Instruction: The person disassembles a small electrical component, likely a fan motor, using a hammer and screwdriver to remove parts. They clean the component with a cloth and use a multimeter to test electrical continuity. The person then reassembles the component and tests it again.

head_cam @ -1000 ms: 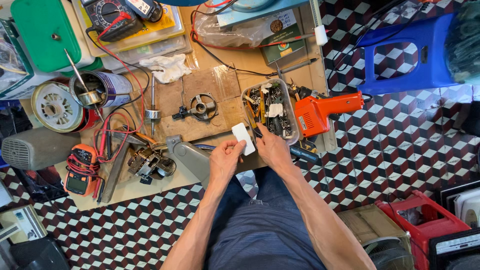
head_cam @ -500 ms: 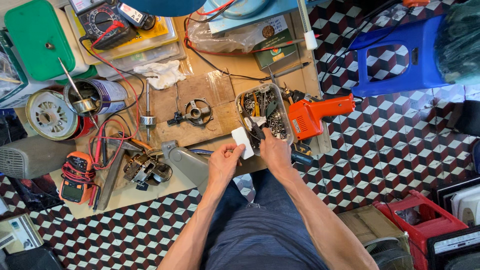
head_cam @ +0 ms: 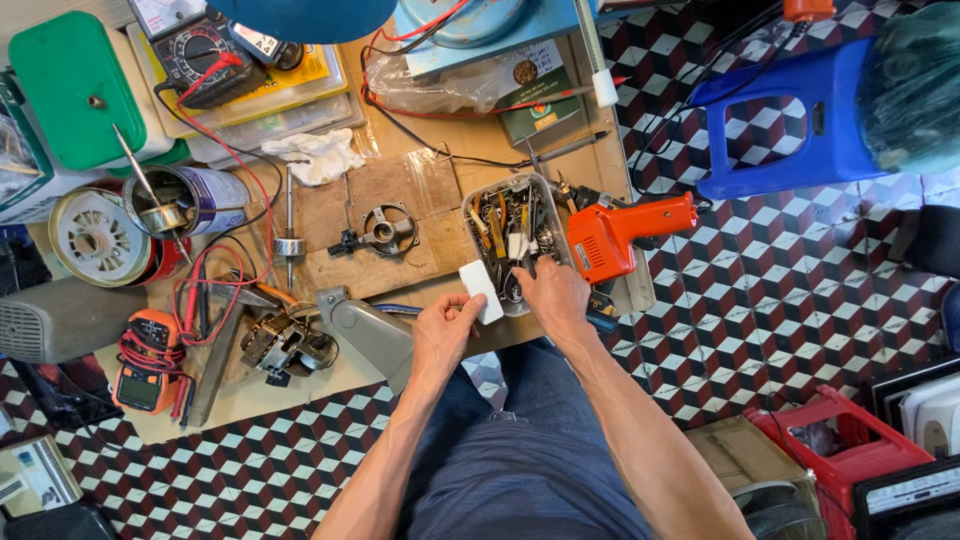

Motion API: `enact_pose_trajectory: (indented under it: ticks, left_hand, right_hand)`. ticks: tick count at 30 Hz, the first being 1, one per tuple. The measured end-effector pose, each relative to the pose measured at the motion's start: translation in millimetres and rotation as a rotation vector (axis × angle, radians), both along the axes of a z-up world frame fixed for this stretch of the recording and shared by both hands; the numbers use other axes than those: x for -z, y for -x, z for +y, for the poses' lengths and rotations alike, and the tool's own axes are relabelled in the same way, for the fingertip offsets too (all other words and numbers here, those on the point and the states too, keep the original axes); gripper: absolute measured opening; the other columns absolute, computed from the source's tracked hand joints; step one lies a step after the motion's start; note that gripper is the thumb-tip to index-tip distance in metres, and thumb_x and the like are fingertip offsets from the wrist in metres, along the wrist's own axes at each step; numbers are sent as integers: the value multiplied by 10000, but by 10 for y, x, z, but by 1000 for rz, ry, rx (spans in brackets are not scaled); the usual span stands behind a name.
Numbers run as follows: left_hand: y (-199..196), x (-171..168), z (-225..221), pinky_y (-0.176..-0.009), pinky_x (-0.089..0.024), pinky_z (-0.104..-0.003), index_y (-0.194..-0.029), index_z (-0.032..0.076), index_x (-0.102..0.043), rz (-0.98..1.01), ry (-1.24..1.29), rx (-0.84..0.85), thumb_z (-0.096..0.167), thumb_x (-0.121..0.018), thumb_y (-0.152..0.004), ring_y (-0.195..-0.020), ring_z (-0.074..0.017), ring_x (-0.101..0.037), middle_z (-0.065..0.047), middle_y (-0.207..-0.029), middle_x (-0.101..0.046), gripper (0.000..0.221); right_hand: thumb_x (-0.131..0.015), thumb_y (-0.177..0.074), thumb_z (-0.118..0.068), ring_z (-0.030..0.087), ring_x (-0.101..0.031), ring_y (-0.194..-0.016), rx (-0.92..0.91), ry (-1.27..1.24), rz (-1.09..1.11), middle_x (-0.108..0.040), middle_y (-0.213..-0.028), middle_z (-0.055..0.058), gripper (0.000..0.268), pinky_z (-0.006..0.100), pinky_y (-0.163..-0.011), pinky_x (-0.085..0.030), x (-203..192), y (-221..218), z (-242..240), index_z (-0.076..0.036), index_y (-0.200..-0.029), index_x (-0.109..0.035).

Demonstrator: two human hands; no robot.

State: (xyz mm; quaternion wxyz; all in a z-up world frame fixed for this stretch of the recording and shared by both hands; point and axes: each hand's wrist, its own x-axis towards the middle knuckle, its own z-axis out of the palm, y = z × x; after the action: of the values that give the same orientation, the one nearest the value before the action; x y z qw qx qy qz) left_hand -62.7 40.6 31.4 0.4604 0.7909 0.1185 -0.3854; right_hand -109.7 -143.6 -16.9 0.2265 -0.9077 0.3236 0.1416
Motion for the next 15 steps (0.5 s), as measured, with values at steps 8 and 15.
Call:
enact_pose_trajectory:
  ticks: [8, 15]
  left_hand:
    - [48, -42, 4, -468, -430, -248, -1000, 33, -758, -14, 50, -50, 405, -753, -871, -505, -56, -589, 7, -555, -664, 393]
    - [73, 131, -89, -484, -420, -262, -1010, 61, -767, 8, 38, -32, 405, -753, -874, -533, -69, -586, -6, -602, -669, 370]
  right_hand:
    - [-710, -867, -457, 433, -704, -788, 82, -60, 30, -719, -778, 233, 423, 531, -709, -542, -236, -6, -64, -35, -862, -734]
    - [-697, -886, -375, 377, -695, -797, 93, -44, -229, -723, -927, 177, 363, 472, -704, -530, -677, 98, -124, -12, -904, -711]
